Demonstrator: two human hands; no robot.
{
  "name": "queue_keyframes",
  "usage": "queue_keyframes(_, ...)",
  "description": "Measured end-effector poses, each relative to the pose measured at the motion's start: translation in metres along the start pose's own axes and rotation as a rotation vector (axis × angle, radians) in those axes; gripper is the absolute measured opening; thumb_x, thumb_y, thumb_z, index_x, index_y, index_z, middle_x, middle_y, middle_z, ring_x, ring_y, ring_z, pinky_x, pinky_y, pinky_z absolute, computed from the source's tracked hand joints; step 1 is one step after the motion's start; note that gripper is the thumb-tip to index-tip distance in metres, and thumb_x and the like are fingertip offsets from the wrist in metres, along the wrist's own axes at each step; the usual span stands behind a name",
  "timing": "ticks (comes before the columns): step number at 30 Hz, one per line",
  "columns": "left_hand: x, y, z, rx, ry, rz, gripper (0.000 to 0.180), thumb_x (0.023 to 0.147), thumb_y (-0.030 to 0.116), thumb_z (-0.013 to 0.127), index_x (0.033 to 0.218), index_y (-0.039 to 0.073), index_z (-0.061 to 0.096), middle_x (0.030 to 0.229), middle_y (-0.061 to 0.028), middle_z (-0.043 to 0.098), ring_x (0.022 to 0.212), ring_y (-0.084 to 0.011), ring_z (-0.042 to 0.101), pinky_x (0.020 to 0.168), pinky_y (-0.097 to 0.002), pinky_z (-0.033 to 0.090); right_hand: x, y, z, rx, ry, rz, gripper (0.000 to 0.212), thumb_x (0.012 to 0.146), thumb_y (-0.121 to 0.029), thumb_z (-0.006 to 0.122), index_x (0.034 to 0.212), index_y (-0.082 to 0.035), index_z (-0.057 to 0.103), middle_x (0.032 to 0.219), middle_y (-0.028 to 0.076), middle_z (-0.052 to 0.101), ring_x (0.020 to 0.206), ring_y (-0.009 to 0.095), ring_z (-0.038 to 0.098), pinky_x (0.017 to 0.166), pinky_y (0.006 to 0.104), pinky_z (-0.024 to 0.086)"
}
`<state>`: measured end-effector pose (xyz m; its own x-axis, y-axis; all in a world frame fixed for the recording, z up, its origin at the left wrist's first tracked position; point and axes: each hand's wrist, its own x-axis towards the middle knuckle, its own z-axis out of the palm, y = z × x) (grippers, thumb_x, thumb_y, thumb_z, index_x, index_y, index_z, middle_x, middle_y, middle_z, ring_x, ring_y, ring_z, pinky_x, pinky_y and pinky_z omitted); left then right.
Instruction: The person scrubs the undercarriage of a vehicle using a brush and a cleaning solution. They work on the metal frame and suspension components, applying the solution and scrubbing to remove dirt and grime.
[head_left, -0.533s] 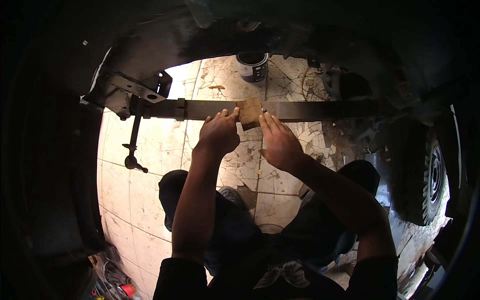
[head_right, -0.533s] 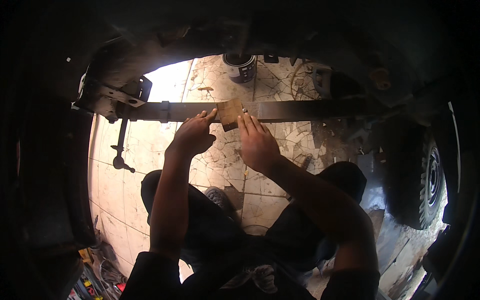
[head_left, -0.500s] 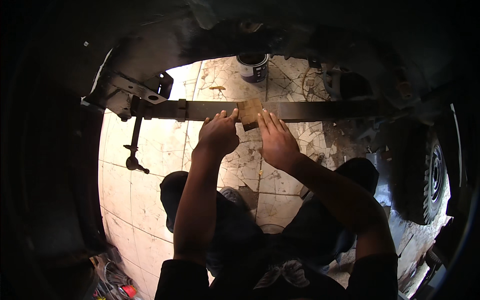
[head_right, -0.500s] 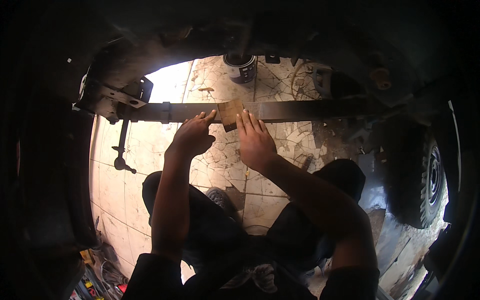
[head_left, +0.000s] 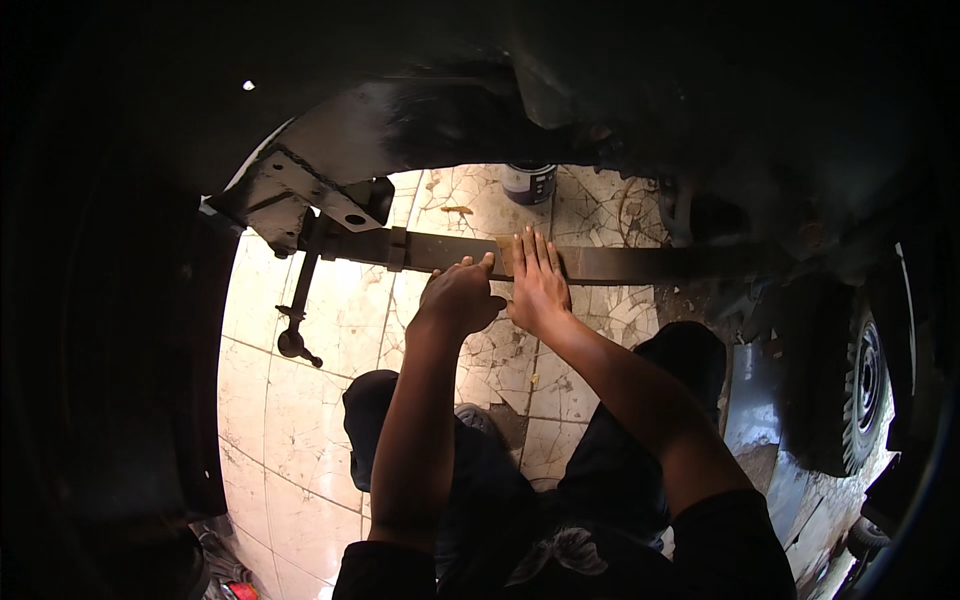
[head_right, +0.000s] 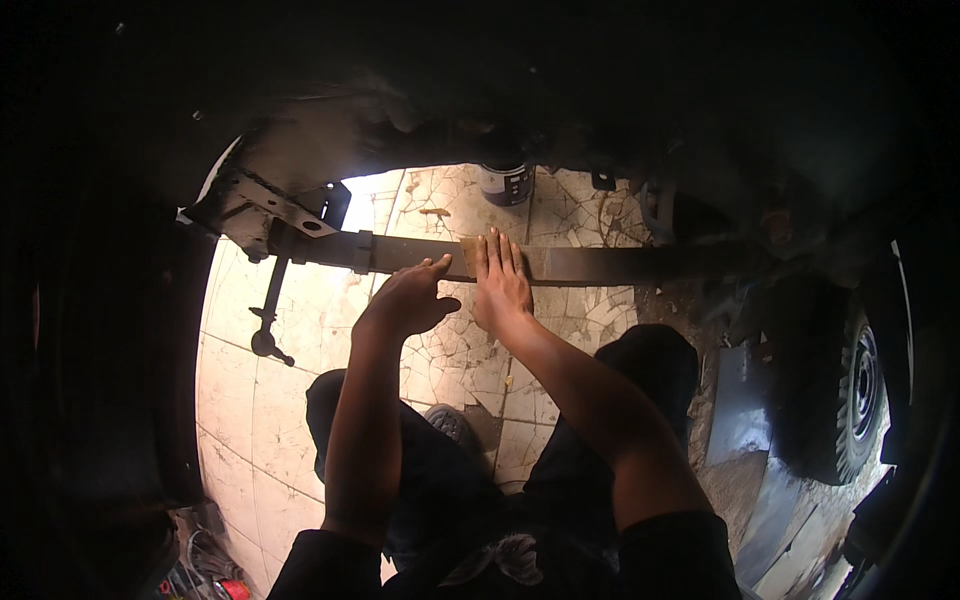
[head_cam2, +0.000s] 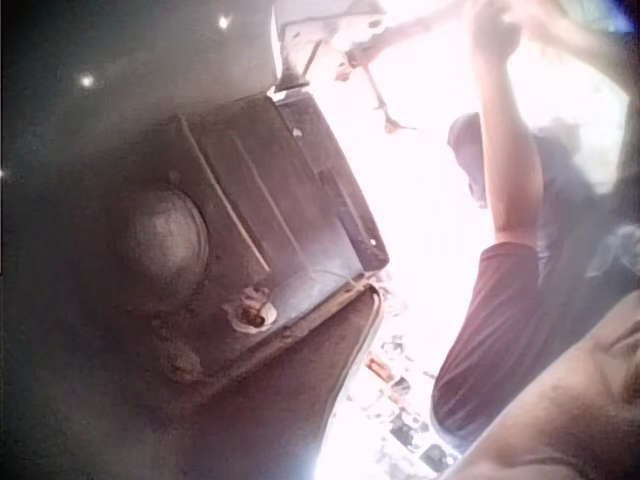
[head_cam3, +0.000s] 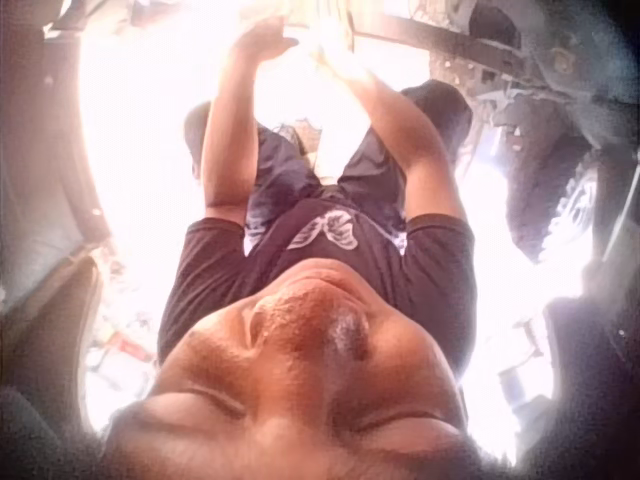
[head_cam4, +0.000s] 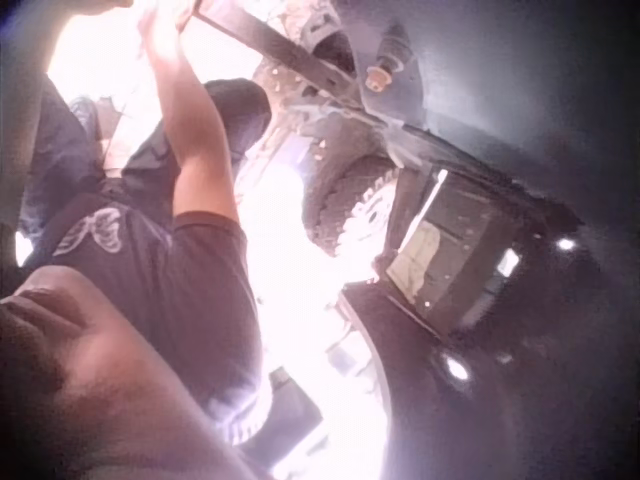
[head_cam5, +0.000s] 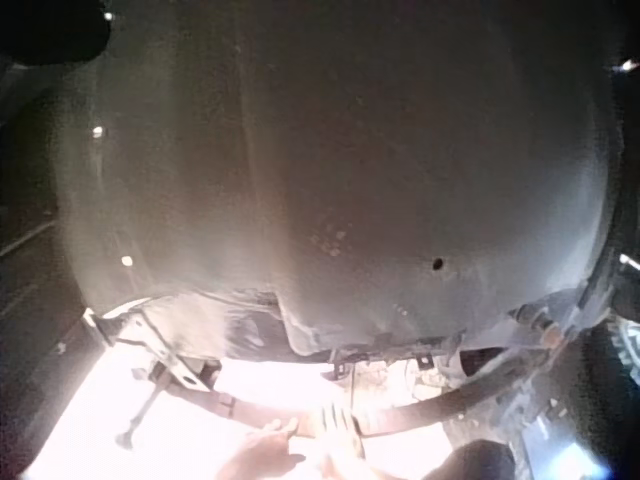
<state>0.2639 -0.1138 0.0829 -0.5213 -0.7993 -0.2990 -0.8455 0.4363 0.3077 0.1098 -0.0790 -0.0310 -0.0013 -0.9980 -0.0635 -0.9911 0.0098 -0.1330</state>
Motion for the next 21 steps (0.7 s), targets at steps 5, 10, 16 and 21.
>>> queue_keyframes(5, 0.006, 0.017, 0.003, 0.005, 0.048, 0.023, 0.079, 0.087, 0.037, 0.076, 0.153, 0.005, 0.045, 0.144, -0.0228, 0.058, 0.135, -0.0358, 0.055, 0.113, -0.0468, 0.043, -0.033, 0.010, -0.005, -0.132, -0.122, -0.050, 0.104, 0.087, -0.027, 0.068, 0.161, 0.007, 0.004, 0.170, 0.026, 0.008, 0.159, 0.036, 0.009, 0.129, 0.0452, 0.005)
queue_keyframes(10, 0.022, 0.041, 0.007, -0.139, 0.099, 0.156, 0.061, 0.088, 0.033, 0.074, 0.143, 0.013, 0.058, 0.130, -0.0167, 0.068, 0.124, -0.0361, 0.062, 0.105, -0.0487, 0.047, -0.068, 0.035, 0.003, -0.210, 0.046, -0.175, 0.073, 0.092, -0.023, 0.062, 0.153, 0.006, 0.034, 0.166, 0.025, 0.025, 0.156, 0.036, 0.023, 0.126, 0.0502, 0.017)
queue_keyframes(16, 0.059, 0.084, 0.037, 0.061, -0.018, 0.078, 0.036, 0.093, 0.028, 0.064, 0.126, 0.017, 0.072, 0.137, -0.0131, 0.065, 0.130, -0.0325, 0.060, 0.106, -0.0483, 0.049, -0.083, 0.050, 0.016, -0.070, 0.132, -0.206, 0.057, 0.091, -0.017, 0.061, 0.143, 0.004, 0.048, 0.154, 0.024, 0.040, 0.150, 0.038, 0.031, 0.124, 0.0580, 0.022)
queue_keyframes(21, 0.103, 0.071, 0.099, -0.081, 0.089, 0.003, 0.043, 0.096, 0.038, 0.058, 0.134, 0.020, 0.068, 0.154, -0.0156, 0.052, 0.143, -0.0346, 0.048, 0.113, -0.0477, 0.043, -0.079, 0.048, 0.018, -0.101, 0.130, -0.235, 0.068, 0.089, -0.018, 0.062, 0.149, 0.005, 0.042, 0.161, 0.023, 0.033, 0.152, 0.040, 0.028, 0.124, 0.0584, 0.021)
